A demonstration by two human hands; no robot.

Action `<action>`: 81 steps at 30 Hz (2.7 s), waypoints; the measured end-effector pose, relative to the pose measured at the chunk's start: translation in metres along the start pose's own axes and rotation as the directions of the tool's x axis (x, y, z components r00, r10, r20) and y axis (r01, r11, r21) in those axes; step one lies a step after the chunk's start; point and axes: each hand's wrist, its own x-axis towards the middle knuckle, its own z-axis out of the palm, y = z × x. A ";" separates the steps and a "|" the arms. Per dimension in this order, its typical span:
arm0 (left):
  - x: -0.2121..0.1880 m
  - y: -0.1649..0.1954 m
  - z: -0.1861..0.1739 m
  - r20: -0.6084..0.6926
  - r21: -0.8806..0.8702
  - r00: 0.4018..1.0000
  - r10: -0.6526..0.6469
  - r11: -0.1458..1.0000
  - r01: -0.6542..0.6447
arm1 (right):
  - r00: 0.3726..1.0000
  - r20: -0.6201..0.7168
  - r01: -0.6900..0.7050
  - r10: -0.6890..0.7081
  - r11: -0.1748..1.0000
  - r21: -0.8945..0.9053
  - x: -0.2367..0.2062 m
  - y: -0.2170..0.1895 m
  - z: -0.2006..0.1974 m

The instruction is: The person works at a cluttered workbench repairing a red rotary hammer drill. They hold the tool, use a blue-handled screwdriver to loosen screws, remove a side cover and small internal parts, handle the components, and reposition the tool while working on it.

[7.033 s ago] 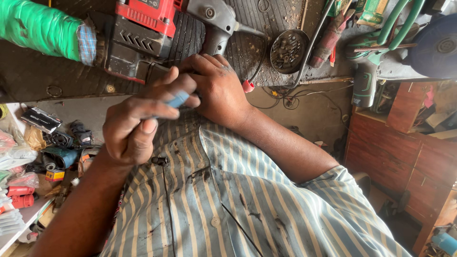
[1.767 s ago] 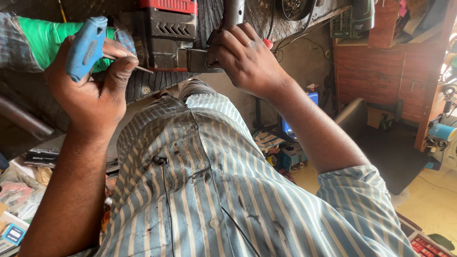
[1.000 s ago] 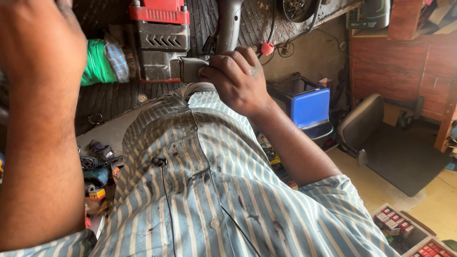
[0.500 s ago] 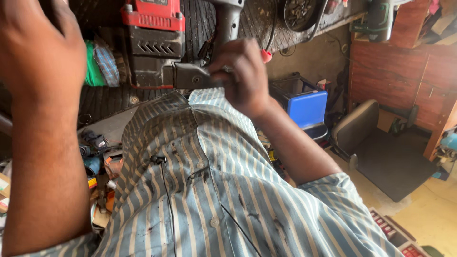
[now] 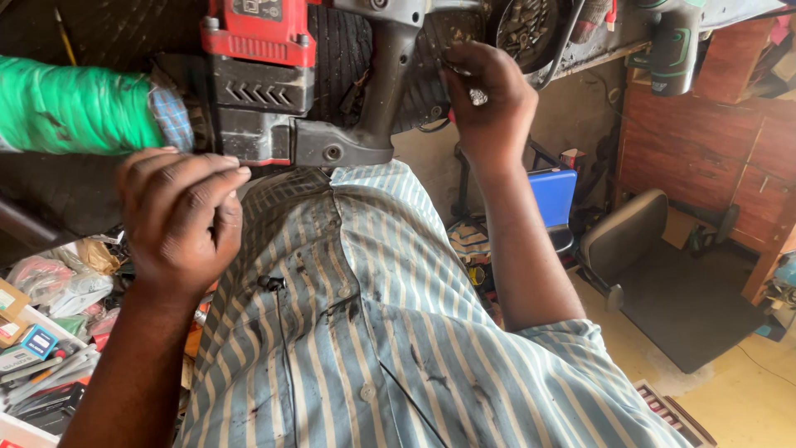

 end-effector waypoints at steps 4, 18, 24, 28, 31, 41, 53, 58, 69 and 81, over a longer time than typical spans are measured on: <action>-0.001 0.003 0.004 -0.005 0.021 1.000 0.001 1.000 0.000 | 0.973 0.040 0.229 -0.227 0.937 -0.264 0.008 -0.003 -0.002; 0.003 -0.004 -0.001 0.120 0.262 0.993 -0.011 0.965 -0.021 | 0.966 0.247 -0.146 0.080 0.953 0.264 -0.008 -0.044 -0.055; 0.007 -0.018 -0.013 0.337 0.608 0.923 -0.184 0.791 -0.064 | 0.717 0.504 0.582 -0.482 0.812 -0.052 0.009 -0.027 -0.037; 0.028 -0.024 -0.006 0.321 0.632 0.930 -0.178 0.772 -0.070 | 0.529 0.653 0.805 -0.541 0.565 -0.184 0.046 -0.016 -0.030; 0.046 -0.027 -0.007 0.286 0.606 0.948 -0.139 0.792 -0.067 | 0.478 0.681 0.813 -0.555 0.572 -0.104 0.073 -0.016 -0.023; 0.072 -0.043 -0.021 0.544 0.296 0.827 -0.139 0.955 -0.035 | 0.360 0.570 0.875 -0.738 0.480 0.068 0.096 -0.058 -0.039; 0.123 -0.126 -0.060 0.982 -0.051 0.176 -0.069 0.798 0.600 | 0.905 0.364 0.090 -0.222 0.934 0.346 0.023 -0.075 -0.013; 0.155 -0.139 -0.050 0.998 -0.052 0.062 -0.005 0.490 0.870 | 0.885 0.364 -0.376 0.290 0.906 0.195 0.021 -0.060 0.014; 0.180 -0.148 -0.012 0.905 -0.116 0.385 -0.182 0.764 0.635 | 0.620 0.549 -0.773 0.561 0.556 0.305 0.049 -0.070 0.033; 0.030 -0.065 -0.091 0.481 0.219 0.541 -0.690 0.692 0.688 | 0.702 0.563 -0.687 0.436 0.205 0.697 -0.015 -0.023 0.051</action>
